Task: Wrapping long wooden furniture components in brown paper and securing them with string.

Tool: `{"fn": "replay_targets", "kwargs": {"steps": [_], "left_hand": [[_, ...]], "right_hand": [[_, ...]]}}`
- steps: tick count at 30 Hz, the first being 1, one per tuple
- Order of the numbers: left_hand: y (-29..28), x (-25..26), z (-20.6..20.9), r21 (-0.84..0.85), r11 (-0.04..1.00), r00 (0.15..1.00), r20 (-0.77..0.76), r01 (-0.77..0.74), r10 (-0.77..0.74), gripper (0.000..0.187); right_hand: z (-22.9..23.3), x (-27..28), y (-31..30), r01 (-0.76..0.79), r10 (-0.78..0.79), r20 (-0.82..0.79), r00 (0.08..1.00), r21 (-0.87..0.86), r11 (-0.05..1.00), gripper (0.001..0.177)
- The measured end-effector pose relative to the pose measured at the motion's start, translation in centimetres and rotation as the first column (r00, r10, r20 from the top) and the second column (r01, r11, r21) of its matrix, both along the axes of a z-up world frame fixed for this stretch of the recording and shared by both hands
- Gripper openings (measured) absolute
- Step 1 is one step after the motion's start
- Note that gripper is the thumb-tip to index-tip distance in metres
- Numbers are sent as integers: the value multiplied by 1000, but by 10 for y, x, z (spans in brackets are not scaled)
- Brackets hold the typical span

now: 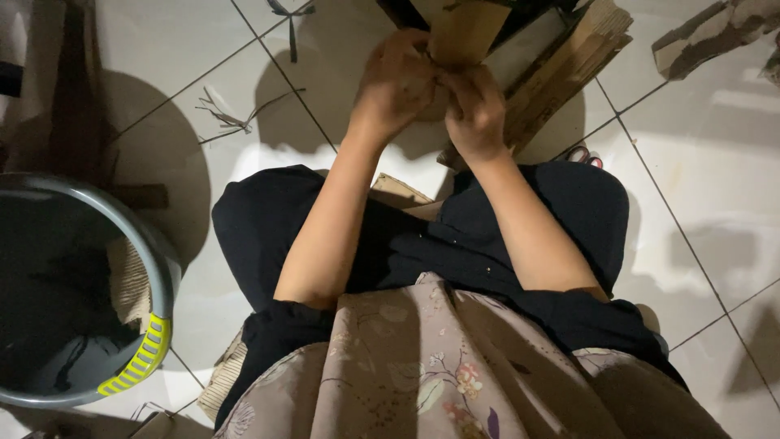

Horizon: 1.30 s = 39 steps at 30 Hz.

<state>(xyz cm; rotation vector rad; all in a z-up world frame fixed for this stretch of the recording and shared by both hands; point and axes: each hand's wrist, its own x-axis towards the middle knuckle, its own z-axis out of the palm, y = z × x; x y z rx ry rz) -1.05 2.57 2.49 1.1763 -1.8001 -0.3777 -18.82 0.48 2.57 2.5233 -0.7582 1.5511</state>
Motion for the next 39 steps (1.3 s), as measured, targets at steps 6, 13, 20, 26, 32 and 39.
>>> {"fn": "replay_targets", "kwargs": {"steps": [6,13,20,26,32,39], "left_hand": [[-3,-12,-21,-129,966,975,-26,-224,222,27],[13,-7,16,286,947,932,-281,-147,230,25],[12,-15,12,624,780,686,-593,59,422,72],[1,-31,-49,613,750,466,-754,247,462,74],[9,-43,-27,546,814,488,-775,199,401,29],[-10,-29,-52,663,748,537,-624,-21,568,25]], "right_hand": [[6,7,6,27,-34,47,998,151,988,22],[13,10,12,-37,-43,141,989,519,854,19],[19,12,14,-57,-57,192,980,540,840,17],[26,10,19,-77,-61,239,969,530,844,16],[10,4,20,-50,-103,225,969,586,809,18],[12,-7,11,-40,-101,262,960,485,874,14]]}}
